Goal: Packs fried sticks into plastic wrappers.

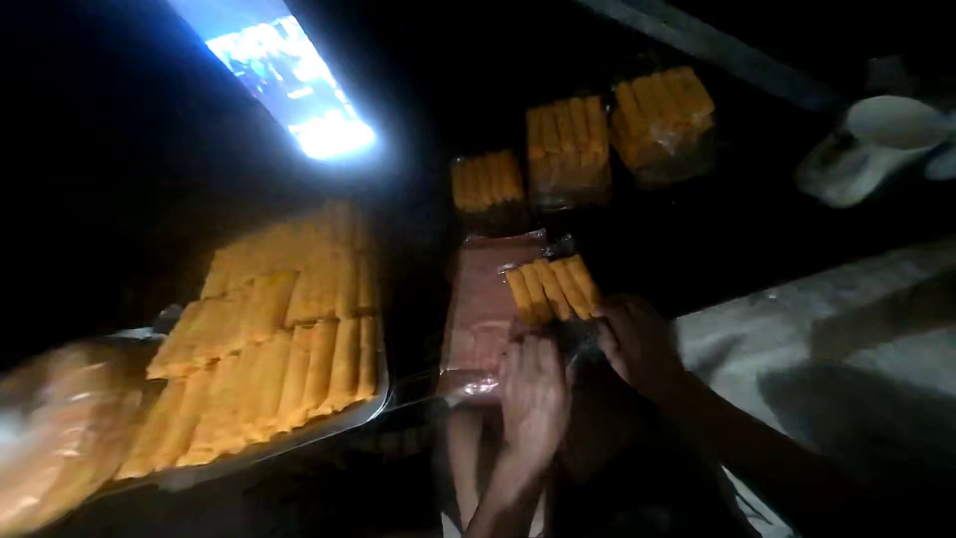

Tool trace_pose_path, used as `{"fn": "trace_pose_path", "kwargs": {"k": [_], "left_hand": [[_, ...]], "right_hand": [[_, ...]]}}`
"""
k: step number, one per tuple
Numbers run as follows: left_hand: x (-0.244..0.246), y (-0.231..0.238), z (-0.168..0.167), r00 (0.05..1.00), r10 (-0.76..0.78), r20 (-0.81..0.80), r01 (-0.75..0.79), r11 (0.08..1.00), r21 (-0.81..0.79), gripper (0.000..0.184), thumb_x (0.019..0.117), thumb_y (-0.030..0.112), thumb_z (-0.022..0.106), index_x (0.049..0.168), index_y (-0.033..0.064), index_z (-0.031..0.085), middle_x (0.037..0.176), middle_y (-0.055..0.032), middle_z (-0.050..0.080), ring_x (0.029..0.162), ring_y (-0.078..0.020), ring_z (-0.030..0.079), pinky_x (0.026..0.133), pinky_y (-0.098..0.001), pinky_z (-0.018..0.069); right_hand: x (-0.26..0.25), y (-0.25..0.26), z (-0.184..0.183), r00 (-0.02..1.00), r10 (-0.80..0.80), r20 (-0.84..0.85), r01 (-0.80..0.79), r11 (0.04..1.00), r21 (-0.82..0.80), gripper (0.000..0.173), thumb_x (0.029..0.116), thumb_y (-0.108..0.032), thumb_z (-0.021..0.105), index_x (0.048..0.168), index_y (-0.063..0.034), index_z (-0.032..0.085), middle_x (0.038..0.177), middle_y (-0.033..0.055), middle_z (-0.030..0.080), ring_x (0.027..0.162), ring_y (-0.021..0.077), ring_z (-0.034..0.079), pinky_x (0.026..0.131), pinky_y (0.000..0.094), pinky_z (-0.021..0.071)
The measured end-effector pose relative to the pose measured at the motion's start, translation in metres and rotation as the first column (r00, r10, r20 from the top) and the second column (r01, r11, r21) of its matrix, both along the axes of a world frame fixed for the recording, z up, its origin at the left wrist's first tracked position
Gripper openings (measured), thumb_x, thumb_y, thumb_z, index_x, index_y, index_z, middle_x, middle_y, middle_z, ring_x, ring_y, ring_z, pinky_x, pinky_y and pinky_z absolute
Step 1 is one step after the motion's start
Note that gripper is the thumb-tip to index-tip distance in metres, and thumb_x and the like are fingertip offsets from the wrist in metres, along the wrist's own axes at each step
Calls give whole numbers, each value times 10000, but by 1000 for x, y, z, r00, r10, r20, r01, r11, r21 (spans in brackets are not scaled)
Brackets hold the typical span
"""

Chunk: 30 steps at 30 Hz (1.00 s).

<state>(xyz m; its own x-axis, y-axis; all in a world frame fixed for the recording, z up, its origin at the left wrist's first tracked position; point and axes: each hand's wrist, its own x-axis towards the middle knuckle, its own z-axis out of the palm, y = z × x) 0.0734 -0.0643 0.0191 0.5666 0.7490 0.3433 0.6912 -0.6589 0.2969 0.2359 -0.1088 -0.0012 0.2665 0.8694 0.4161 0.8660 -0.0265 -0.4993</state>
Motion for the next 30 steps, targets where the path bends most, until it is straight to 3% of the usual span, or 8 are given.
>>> {"fn": "trace_pose_path", "kwargs": {"k": [4,9,15,20,23,26,28,30], "left_hand": [[30,18,0,997,-77,-3,77,993,91,337,883,243,755,1063,-38,703,1049,-245,702,1000,-448,680,832,-555,557],[47,40,-10,993,-114,-23,115,993,33,259,914,87,687,1135,-46,702,1113,-243,698,1052,-452,666,871,-561,554],[47,41,-7,990,-142,-18,143,989,38,293,893,168,748,1104,-31,710,1092,-236,701,1034,-443,673,860,-564,555],[64,40,-10,997,-79,-21,81,995,61,269,952,175,673,1117,-33,710,1145,-249,696,1045,-447,674,857,-569,549],[68,40,-12,998,-62,6,61,996,62,259,930,139,686,1124,-31,709,1136,-246,696,1027,-445,671,843,-572,548],[56,36,-13,999,-46,19,45,997,59,318,903,202,733,1120,-29,707,1128,-240,701,1026,-447,675,830,-574,552],[42,31,-12,999,-15,29,13,997,72,291,902,184,727,1088,-38,702,1076,-242,697,1003,-449,673,819,-570,552],[29,25,-12,1000,26,16,-27,998,63,252,896,126,697,1077,-49,697,1067,-252,692,1014,-453,668,846,-556,555]], "right_hand": [[-2,-12,-6,999,-22,-47,24,999,41,210,918,-36,600,1076,41,714,1031,237,719,960,400,716,839,499,595],[0,-13,5,995,-3,-97,-2,999,-53,221,931,-1,592,1113,65,700,1095,250,712,1034,417,701,902,519,574],[5,-12,1,995,5,-96,-4,1000,6,206,912,-17,612,1080,49,711,1049,227,721,991,385,713,872,493,588],[0,-17,3,990,27,-141,-28,1000,-5,216,919,-25,615,1087,61,719,1040,232,729,956,376,729,857,471,599],[3,-18,3,988,30,-154,-32,999,-9,210,917,-19,621,1086,59,717,1055,224,728,970,355,729,872,455,601],[11,-15,3,989,46,-137,-46,999,-1,230,874,-32,654,1087,39,710,1042,212,723,976,371,714,870,495,587],[16,-10,-6,996,54,-69,-49,996,71,308,838,-79,681,1127,27,695,1107,218,715,1029,393,698,897,517,573],[18,-2,-9,997,65,-37,-62,995,76,367,870,-102,679,1220,6,689,1253,220,681,1135,403,670,962,544,544]]}}
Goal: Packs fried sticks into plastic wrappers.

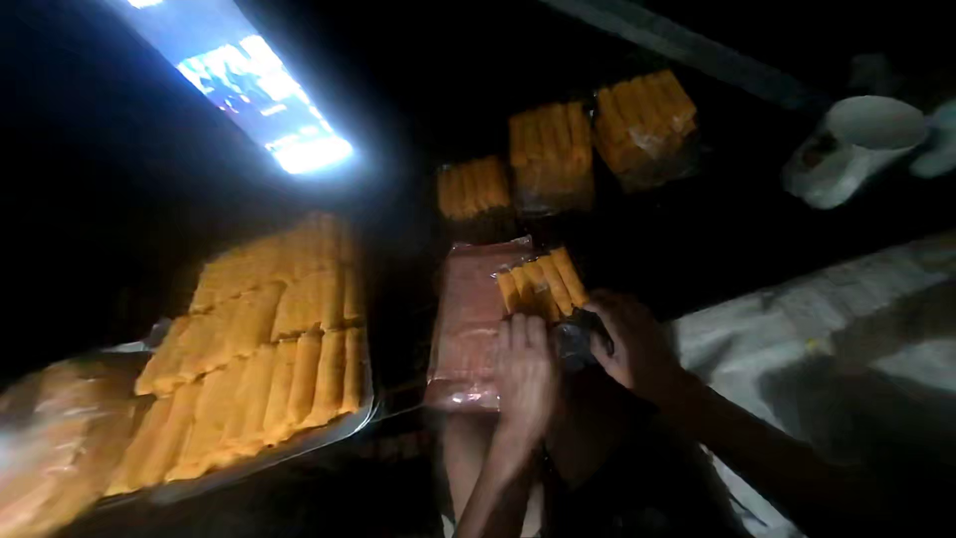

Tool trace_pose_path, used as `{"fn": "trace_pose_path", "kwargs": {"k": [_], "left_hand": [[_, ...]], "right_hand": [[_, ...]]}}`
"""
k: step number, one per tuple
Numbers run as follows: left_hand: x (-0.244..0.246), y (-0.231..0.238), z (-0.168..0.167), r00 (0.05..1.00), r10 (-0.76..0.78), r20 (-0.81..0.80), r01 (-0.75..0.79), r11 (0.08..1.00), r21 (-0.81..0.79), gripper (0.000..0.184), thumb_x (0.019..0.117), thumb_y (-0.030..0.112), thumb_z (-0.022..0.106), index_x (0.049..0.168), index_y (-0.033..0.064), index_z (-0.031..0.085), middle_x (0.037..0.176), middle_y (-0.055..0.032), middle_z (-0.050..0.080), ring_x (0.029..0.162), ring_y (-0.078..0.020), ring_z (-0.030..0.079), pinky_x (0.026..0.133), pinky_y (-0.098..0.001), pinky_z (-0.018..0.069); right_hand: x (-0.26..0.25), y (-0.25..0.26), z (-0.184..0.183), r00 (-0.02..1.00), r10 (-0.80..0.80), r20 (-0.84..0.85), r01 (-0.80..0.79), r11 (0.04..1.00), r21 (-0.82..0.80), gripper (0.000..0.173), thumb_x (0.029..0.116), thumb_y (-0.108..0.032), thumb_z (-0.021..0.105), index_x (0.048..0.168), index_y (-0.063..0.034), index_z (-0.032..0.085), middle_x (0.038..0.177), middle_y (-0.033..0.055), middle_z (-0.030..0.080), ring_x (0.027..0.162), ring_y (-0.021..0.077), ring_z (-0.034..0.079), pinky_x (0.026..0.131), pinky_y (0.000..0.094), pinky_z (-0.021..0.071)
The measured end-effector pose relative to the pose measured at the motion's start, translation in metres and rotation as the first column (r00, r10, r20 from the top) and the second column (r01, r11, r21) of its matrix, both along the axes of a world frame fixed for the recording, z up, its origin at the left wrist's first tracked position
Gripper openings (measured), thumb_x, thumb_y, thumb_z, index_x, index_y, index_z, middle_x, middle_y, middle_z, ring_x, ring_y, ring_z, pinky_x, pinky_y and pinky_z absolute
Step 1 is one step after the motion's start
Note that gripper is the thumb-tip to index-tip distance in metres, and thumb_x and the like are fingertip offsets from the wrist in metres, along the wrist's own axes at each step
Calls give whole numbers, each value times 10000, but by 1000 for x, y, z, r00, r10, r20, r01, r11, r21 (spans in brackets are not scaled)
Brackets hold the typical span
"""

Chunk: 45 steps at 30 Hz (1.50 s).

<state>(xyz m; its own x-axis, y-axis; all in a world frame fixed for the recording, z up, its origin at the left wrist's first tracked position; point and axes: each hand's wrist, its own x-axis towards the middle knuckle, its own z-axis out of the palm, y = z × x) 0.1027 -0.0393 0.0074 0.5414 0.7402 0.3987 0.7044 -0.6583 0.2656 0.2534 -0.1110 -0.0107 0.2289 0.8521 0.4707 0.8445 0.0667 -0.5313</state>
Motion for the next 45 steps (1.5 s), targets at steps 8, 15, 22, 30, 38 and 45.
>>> {"fn": "trace_pose_path", "kwargs": {"k": [8,15,22,30,38,45], "left_hand": [[-9,-4,-5,1000,7,3,-6,998,-55,231,944,69,640,1125,-53,715,1086,-246,712,1028,-412,695,880,-508,574],[-17,-4,-2,1000,-10,13,10,1000,-15,206,906,-17,635,1095,-33,717,1096,-234,699,1022,-404,687,859,-506,575],[-22,-2,-16,987,-142,-80,137,989,-65,473,957,-30,524,1428,-17,565,1504,-177,535,1389,-371,519,1138,-539,415],[-26,0,-9,975,-161,-151,150,985,-84,484,954,-45,531,1435,-2,565,1510,-156,534,1399,-347,513,1143,-492,427],[-52,2,66,989,-125,-79,117,987,-106,275,927,75,658,1192,59,731,1202,-146,721,963,-324,740,789,-505,608],[-48,65,157,994,-105,10,104,961,-257,190,949,28,661,1120,84,725,958,-101,731,803,-245,705,726,-505,583]], "right_hand": [[0,42,11,988,153,10,-149,970,-194,409,945,-196,711,1326,-58,656,1400,196,603,1338,410,540,1074,571,468],[-7,47,6,992,119,31,-112,979,-171,395,941,-177,711,1313,-53,658,1402,196,603,1322,399,559,1059,569,483],[-6,43,-10,950,259,174,-239,963,-128,446,1011,-108,558,1456,-72,564,1546,88,517,1488,289,407,1190,644,291],[0,44,3,938,326,116,-286,920,-269,520,969,-12,577,1485,-61,531,1560,116,494,1504,300,377,1216,586,289],[15,21,87,957,289,16,-265,897,-354,401,947,-29,629,1343,-84,664,1403,183,616,1181,366,666,944,528,561],[19,67,164,918,386,-90,-396,882,-256,186,966,-19,603,1065,-55,757,937,113,738,811,228,699,752,435,577]]}}
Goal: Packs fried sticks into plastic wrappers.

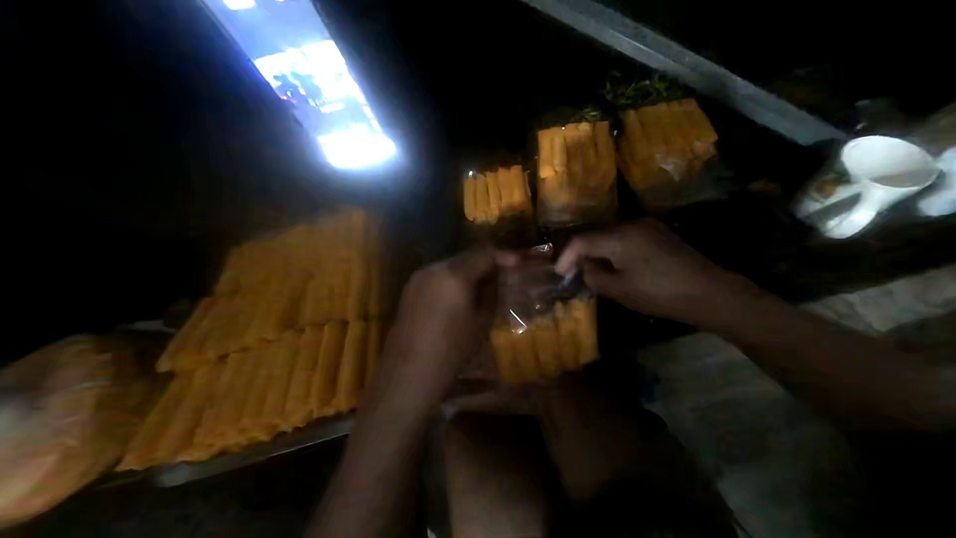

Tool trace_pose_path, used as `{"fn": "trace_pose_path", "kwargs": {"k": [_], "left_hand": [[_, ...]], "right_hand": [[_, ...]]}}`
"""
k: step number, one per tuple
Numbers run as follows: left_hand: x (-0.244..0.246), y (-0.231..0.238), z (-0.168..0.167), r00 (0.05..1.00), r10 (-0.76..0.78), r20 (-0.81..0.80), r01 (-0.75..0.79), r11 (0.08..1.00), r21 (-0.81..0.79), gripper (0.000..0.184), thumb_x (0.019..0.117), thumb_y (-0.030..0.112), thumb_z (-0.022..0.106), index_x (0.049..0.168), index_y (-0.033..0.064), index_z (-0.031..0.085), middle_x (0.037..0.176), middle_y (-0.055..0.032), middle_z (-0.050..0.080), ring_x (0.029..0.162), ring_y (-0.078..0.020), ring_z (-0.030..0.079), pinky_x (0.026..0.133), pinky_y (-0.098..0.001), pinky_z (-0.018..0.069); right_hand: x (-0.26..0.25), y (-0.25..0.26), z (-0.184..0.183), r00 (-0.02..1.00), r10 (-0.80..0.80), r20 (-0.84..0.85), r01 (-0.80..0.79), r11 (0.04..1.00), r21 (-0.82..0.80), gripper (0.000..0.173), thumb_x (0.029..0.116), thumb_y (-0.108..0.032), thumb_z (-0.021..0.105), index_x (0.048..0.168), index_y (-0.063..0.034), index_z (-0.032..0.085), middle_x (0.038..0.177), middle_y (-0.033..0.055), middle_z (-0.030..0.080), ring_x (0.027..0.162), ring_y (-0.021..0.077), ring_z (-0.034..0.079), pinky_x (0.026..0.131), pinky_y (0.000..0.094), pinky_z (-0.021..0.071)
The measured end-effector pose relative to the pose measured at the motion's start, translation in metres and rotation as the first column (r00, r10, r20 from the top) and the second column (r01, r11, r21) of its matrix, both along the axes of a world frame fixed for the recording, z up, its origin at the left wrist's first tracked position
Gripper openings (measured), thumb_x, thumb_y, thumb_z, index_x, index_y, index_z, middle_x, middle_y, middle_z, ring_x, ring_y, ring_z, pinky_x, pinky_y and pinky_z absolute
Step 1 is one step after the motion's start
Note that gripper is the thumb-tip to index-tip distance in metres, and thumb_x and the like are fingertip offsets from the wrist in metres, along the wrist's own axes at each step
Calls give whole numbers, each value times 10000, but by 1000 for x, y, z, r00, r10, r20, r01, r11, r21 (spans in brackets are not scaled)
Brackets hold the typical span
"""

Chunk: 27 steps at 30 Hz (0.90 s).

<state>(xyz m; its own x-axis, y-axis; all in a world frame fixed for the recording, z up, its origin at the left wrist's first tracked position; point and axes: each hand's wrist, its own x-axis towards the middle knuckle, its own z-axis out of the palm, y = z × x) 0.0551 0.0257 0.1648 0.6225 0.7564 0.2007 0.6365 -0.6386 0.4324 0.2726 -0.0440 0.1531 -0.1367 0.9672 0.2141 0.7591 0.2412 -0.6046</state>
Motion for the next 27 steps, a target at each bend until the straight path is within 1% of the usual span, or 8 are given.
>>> {"fn": "trace_pose_path", "kwargs": {"k": [4,8,11,14,17,23,25,27], "left_hand": [[20,49,28,990,106,-91,-95,988,119,204,1005,59,602,1178,28,706,1018,-222,722,934,-415,702,839,-646,526],[37,84,22,979,173,-108,-134,945,297,227,1001,-6,548,1182,-32,683,1120,-289,687,1040,-500,669,891,-667,507],[47,113,-27,952,223,-208,-179,961,213,212,971,-24,585,1152,-64,687,1177,-297,661,1087,-493,652,927,-638,517],[53,124,-68,881,255,-400,-259,965,44,191,946,8,648,1113,-78,679,1155,-296,666,1082,-487,653,896,-625,534],[55,120,-78,845,229,-483,-278,960,-31,228,936,18,667,1144,-74,675,1169,-294,665,1100,-490,645,896,-632,529],[19,97,-73,966,127,-225,-113,991,71,387,966,63,659,1349,19,618,1380,-201,608,1281,-415,575,1051,-584,480],[-9,65,-62,991,108,-76,-102,992,79,405,1012,23,554,1415,44,574,1398,-190,603,1280,-389,589,1066,-571,474],[-44,30,-57,991,117,68,-120,992,47,361,1026,46,541,1378,61,615,1330,-150,655,1192,-303,653,1014,-518,522]], "right_hand": [[0,63,26,992,-76,-105,65,992,-108,192,1037,-93,556,1150,-22,694,977,122,699,709,167,664,667,355,580],[-1,114,23,977,-199,-78,206,973,102,218,1023,-53,527,1132,-18,712,1073,140,723,929,220,706,856,408,576],[-6,139,-15,971,-231,55,230,973,27,265,1042,-57,494,1212,-8,692,1213,207,689,1158,356,656,1008,529,505],[-18,150,-63,939,-160,305,197,976,-94,326,996,41,519,1291,8,655,1327,222,636,1201,412,630,1017,558,502],[-26,147,-93,922,-131,363,143,990,-6,266,961,82,543,1188,73,680,1274,256,651,1162,429,647,1007,543,507],[-24,115,-92,938,-118,325,84,990,117,402,919,-51,690,1319,-33,665,1382,221,608,1309,439,537,1080,579,439],[-31,85,-93,962,-87,258,29,975,220,334,918,-81,694,1250,-42,708,1314,204,651,1226,430,590,1018,584,480],[-45,47,-99,984,0,180,-46,966,254,221,930,-147,685,1121,-60,758,1169,158,712,1115,387,639,949,570,505]]}}
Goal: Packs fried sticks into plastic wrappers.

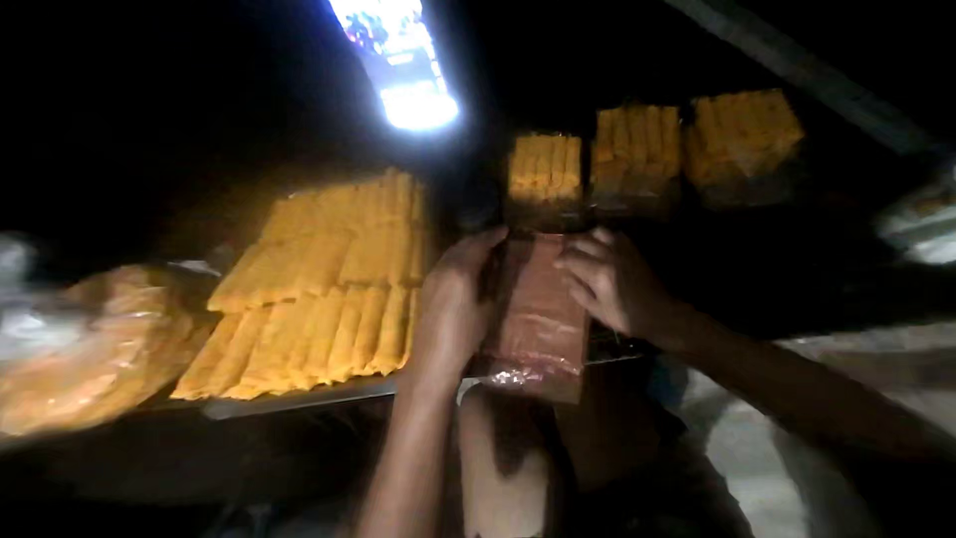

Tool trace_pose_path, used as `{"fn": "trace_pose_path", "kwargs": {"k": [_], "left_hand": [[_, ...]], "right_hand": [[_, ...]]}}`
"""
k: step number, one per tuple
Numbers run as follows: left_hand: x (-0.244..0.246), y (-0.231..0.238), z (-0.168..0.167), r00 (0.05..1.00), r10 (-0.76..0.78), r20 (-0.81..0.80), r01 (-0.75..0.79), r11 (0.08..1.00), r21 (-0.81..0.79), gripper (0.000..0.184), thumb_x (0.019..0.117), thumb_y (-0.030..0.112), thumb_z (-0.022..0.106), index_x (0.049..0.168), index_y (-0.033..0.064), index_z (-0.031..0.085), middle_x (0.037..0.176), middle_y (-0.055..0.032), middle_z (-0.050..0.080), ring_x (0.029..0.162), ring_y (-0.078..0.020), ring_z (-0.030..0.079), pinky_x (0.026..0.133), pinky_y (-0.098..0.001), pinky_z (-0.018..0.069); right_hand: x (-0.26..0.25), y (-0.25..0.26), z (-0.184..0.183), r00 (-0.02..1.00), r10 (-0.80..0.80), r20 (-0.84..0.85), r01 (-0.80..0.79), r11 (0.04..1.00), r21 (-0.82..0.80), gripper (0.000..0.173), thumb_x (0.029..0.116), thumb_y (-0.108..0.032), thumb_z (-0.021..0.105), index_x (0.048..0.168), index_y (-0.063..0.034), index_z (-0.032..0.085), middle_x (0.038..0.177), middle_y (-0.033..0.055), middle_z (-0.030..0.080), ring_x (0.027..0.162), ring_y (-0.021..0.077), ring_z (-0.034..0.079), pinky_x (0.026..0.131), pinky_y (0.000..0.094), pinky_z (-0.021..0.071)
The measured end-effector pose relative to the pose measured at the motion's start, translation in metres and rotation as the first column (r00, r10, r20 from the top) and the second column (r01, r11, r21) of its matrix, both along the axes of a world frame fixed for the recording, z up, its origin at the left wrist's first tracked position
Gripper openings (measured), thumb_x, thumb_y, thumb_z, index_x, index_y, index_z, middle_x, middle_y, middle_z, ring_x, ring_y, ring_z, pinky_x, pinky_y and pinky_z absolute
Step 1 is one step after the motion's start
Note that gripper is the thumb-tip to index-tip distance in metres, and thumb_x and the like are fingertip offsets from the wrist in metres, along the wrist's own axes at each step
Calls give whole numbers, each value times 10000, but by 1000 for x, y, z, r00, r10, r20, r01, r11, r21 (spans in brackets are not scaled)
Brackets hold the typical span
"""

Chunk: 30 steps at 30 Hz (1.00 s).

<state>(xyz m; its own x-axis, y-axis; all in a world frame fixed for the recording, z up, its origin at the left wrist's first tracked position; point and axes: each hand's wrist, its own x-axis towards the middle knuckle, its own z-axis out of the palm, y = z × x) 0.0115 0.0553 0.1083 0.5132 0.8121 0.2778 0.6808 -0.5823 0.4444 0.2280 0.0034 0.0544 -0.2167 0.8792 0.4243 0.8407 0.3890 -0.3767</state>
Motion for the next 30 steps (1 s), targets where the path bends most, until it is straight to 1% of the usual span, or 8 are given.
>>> {"fn": "trace_pose_path", "kwargs": {"k": [2,4,6,11,15,21,27,30], "left_hand": [[-36,-34,-6,992,42,117,-37,998,-47,279,1032,105,551,1279,73,676,1225,-84,711,1072,-155,700,939,-386,576],[-65,-62,-21,975,108,194,-93,992,-85,242,1028,157,569,1194,60,716,1125,-59,745,968,-61,711,869,-262,588],[-84,-87,-36,960,147,238,-118,985,-129,241,1021,149,579,1164,20,724,1100,-78,750,962,-47,713,871,-221,582],[-96,-127,-67,955,168,245,-120,973,-199,228,1004,108,586,1143,4,734,1085,-90,757,967,-73,719,889,-236,578],[-78,-136,-83,986,90,140,-88,996,-18,213,972,59,601,1097,5,766,1075,-139,762,1000,-238,743,909,-371,592],[-34,-110,-101,994,-104,-27,108,961,255,211,912,-22,621,1067,-8,762,1105,-158,751,1039,-310,731,904,-413,596],[-15,-93,-108,967,-149,-207,180,974,136,100,893,3,668,934,-48,744,937,-216,732,834,-402,733,693,-547,602],[-16,-92,-115,977,-150,-154,188,945,269,95,867,5,679,916,-29,752,875,-187,742,759,-360,742,632,-498,609]], "right_hand": [[-20,-38,-10,996,80,-45,-80,997,-14,220,954,-264,663,1022,-91,780,1025,105,739,1026,327,677,915,531,533],[-38,-67,-18,992,123,-27,-125,988,-93,338,944,-391,676,1062,-84,751,1055,127,734,1044,345,681,921,557,531],[-54,-83,-24,990,142,15,-138,978,-156,437,898,-436,726,1119,-58,724,1109,171,713,1089,393,666,939,603,513],[-72,-81,-41,998,60,0,-60,997,-54,194,969,-180,629,1021,-44,758,1058,151,739,1059,370,695,952,570,535],[-73,-74,-38,997,-31,-65,34,998,52,205,976,-193,613,954,-52,761,970,127,747,978,334,715,857,513,573],[-77,-70,-38,991,-71,-117,92,980,179,199,965,-180,609,933,-51,757,937,115,745,925,297,717,840,455,585],[-75,-71,-36,985,-82,-152,108,978,176,197,967,-165,603,924,-38,747,962,137,748,958,318,716,868,466,581],[-72,-70,-37,981,-90,-175,120,978,171,192,959,-169,607,929,-45,749,943,129,742,932,312,710,844,464,579]]}}
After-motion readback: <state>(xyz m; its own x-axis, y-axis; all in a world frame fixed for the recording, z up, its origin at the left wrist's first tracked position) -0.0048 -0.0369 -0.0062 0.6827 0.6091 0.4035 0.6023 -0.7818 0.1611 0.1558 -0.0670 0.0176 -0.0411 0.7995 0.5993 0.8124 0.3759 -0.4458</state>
